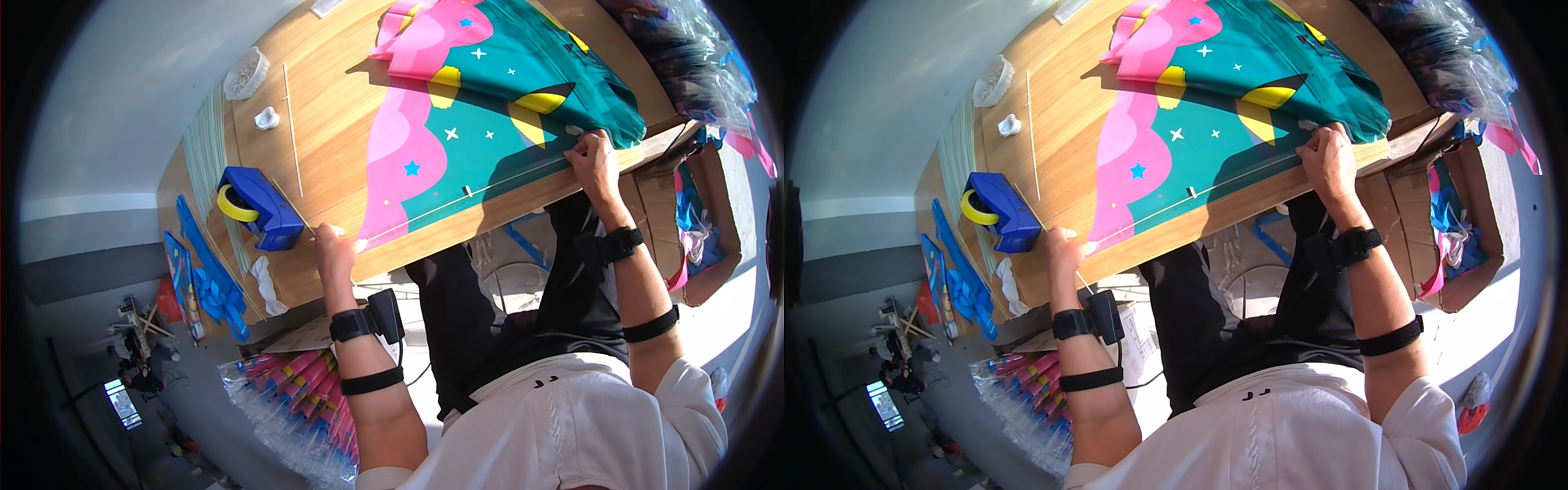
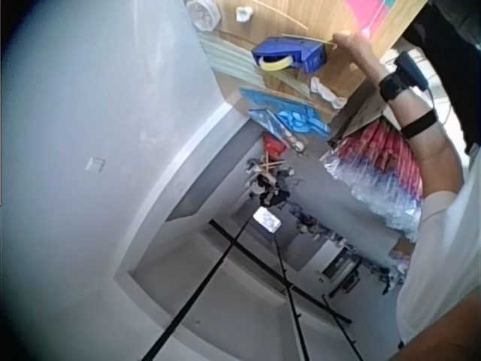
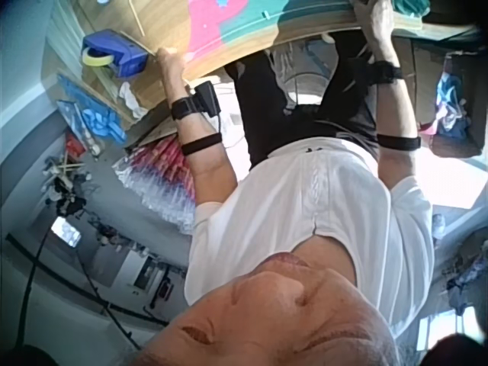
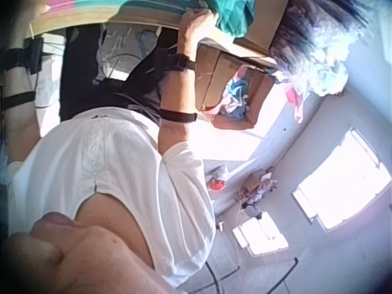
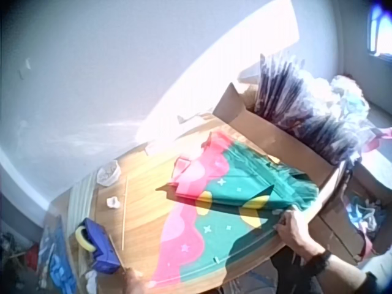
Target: The recorder is assembling a colorful kite by inserting supportive sticks and applying tape at a workbench.
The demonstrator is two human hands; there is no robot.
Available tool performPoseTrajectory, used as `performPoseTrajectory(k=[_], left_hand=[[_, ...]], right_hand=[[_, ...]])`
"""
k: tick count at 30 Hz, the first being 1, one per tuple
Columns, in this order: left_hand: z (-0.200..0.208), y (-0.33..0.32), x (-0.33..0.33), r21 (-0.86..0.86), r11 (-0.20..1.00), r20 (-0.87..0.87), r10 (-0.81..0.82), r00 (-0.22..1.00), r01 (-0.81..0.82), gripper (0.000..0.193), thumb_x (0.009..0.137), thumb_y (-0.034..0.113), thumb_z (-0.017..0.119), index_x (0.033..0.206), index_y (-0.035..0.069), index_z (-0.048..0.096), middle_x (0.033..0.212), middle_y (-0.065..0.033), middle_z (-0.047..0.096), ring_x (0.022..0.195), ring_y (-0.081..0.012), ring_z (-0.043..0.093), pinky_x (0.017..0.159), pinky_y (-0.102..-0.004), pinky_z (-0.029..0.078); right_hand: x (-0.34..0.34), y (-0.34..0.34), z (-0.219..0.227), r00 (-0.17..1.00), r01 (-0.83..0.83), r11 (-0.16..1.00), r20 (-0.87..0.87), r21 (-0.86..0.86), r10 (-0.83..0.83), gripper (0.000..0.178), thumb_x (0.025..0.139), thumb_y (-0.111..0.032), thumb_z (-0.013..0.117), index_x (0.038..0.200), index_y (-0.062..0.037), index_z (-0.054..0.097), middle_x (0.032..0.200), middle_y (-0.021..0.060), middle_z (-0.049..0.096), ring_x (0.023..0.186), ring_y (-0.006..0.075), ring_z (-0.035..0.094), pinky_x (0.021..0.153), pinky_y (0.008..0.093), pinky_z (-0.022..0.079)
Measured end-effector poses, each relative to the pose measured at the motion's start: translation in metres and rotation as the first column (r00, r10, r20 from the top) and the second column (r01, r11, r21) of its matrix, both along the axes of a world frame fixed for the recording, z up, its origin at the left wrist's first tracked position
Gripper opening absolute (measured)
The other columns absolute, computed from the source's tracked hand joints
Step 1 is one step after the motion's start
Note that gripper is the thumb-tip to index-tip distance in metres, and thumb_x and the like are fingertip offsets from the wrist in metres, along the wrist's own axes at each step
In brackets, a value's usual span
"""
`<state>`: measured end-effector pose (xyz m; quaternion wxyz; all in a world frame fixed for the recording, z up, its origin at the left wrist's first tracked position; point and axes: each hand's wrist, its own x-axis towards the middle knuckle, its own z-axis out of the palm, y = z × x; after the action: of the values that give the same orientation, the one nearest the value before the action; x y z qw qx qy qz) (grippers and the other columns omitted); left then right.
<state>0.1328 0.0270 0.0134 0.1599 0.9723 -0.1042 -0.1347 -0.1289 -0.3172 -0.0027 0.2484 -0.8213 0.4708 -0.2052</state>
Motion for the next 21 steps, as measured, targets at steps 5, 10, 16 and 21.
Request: performPoseTrajectory(k=[5,10,16,21], left_hand=[[-0.011,0.01,0.005,-0.108,0.987,-0.105,0.106,0.989,-0.117,0.055,0.052,0.006,0.084,0.097,-0.007,0.055,0.089,-0.0207,0.063,0.086,-0.03,0.063,0.075,-0.0361,0.048],[-0.009,0.011,0.001,-0.238,0.932,-0.245,0.215,0.945,-0.274,0.051,0.052,0.0,0.082,0.094,-0.007,0.054,0.084,-0.0158,0.061,0.08,-0.0223,0.06,0.071,-0.032,0.047],[-0.016,0.014,0.002,-0.256,0.944,-0.148,0.175,0.973,-0.209,0.048,0.053,-0.002,0.08,0.093,-0.007,0.052,0.084,-0.0158,0.06,0.078,-0.0208,0.059,0.069,-0.0322,0.047],[-0.003,0.009,-0.015,-0.405,0.891,-0.08,0.189,0.979,-0.205,0.035,0.065,-0.004,0.069,0.095,-0.006,0.051,0.087,-0.0157,0.06,0.081,-0.0226,0.06,0.071,-0.0337,0.048]], right_hand=[[-0.002,-0.001,-0.001,0.999,0.031,0.999,-0.008,-0.025,-0.031,0.021,0.065,-0.013,0.074,0.073,0.0003,0.06,0.088,0.0126,0.055,0.081,0.0298,0.058,0.072,0.0363,0.046],[-0.004,-0.002,0.002,0.997,0.059,0.998,-0.048,0.003,-0.059,0.023,0.067,-0.016,0.074,0.077,-0.0021,0.059,0.09,0.0115,0.054,0.084,0.0303,0.057,0.074,0.0379,0.046],[-0.006,-0.002,-0.001,0.999,0.036,0.999,-0.025,0.008,-0.036,0.019,0.069,-0.014,0.072,0.077,-0.0031,0.06,0.089,0.0116,0.054,0.084,0.03,0.057,0.073,0.0379,0.046],[-0.018,-0.009,-0.009,0.994,-0.029,1.0,0.107,0.012,0.027,0.014,0.071,-0.009,0.069,0.078,-0.003,0.06,0.088,0.0116,0.054,0.081,0.0304,0.057,0.073,0.0384,0.046]])
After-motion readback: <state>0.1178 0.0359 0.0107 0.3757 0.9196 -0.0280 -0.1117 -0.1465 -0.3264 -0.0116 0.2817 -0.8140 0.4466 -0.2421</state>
